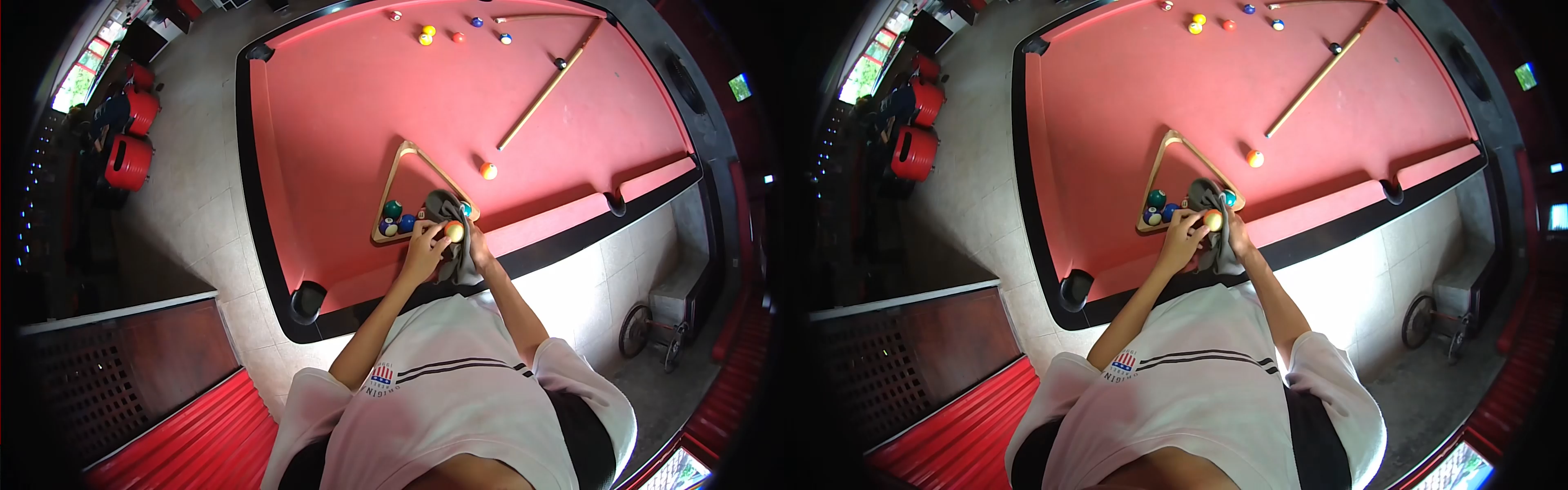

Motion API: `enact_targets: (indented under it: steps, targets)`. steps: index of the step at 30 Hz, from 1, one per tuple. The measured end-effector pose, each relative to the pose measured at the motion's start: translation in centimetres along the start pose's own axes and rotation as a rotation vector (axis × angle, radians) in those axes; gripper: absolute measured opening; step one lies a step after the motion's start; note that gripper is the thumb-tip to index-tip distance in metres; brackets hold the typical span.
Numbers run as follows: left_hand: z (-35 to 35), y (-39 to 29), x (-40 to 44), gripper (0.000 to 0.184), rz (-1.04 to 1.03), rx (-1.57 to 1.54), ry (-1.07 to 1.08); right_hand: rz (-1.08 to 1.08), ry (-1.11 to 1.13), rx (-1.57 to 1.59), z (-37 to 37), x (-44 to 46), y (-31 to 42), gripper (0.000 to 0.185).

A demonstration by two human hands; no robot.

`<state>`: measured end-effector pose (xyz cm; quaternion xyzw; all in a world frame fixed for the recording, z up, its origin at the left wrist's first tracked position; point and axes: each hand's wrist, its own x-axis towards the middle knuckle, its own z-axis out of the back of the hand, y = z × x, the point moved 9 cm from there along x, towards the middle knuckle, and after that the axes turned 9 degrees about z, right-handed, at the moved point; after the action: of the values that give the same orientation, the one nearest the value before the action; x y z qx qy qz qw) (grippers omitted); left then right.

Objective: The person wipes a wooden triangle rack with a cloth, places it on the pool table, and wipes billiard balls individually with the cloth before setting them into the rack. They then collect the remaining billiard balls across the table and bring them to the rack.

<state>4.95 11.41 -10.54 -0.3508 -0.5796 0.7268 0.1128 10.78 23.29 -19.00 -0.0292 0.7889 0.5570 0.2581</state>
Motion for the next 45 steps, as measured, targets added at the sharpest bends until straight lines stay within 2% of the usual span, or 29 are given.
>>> enact_targets:
  steps: [3, 4, 6, 9, 12, 15, 18, 21, 22, 25, 26, 29, 30, 33, 37, 40, 45]
  targets:
    - [0.4, -0.6, -0.3, 0.037, -0.190, 0.207, -0.116, -0.153, 0.050, 0.266, -2.3, -1.3, 0.8, 0.062]
    - [0.4, -0.7, -0.4, 0.037, -0.269, 0.269, -0.162, -0.221, 0.022, 0.260, -3.5, -2.5, 2.6, 0.060]
    - [0.4, -1.0, -1.1, 0.038, -0.430, 0.394, -0.252, -0.114, 0.019, 0.108, -2.3, -1.0, 1.9, 0.055]
    - [0.0, -1.4, -1.5, 0.039, -0.356, 0.432, -0.271, -0.047, -0.030, -0.010, -1.1, 0.3, 0.8, 0.048]
    - [-0.1, -1.4, -1.2, 0.044, -0.360, 0.252, -0.210, -0.043, -0.085, 0.037, -2.0, -0.5, 2.2, 0.048]
    - [-0.5, -0.7, -0.9, 0.053, -0.169, 0.038, -0.120, -0.104, -0.085, 0.054, -2.7, -1.3, 2.2, 0.052]
    - [0.0, -1.2, -1.2, 0.057, -0.326, 0.295, -0.237, -0.155, -0.022, 0.073, -2.9, -0.9, 0.2, 0.056]
    - [0.5, -0.3, -1.3, 0.053, -0.344, 0.423, -0.312, -0.210, 0.056, 0.197, -4.3, -0.8, -1.3, 0.056]
    - [0.1, 0.0, -1.5, 0.045, -0.301, 0.432, -0.297, -0.116, 0.060, 0.186, -4.7, -0.2, -1.4, 0.054]
    - [-0.5, 0.2, -1.6, 0.040, -0.325, 0.287, -0.197, -0.102, -0.052, 0.158, -3.5, 0.0, -2.2, 0.051]
    - [-0.6, 0.0, -1.8, 0.036, -0.252, 0.300, -0.166, -0.222, -0.088, 0.284, -3.6, -0.5, -2.7, 0.048]
    - [-0.6, -0.8, -1.5, 0.032, -0.339, 0.436, -0.279, -0.102, -0.049, 0.215, -3.5, -0.5, -1.7, 0.048]
    - [-0.5, -0.6, -1.4, 0.031, -0.319, 0.378, -0.279, -0.153, -0.043, 0.233, -3.2, -0.2, -2.4, 0.047]
    - [-0.5, -0.6, -1.0, 0.032, -0.276, 0.248, -0.250, -0.048, -0.234, 0.192, -1.9, -0.3, -0.9, 0.046]
    - [-0.7, -0.8, -0.9, 0.036, -0.294, 0.219, -0.195, 0.003, -0.200, 0.068, -1.4, -0.2, -0.4, 0.046]
    - [-0.6, -1.1, -0.8, 0.038, -0.334, 0.227, -0.222, -0.058, -0.213, 0.284, -2.2, -0.7, -1.2, 0.047]
    - [-0.5, 0.1, -0.4, 0.040, -0.250, 0.231, -0.175, -0.165, 0.002, 0.387, -4.3, -1.8, -0.3, 0.049]
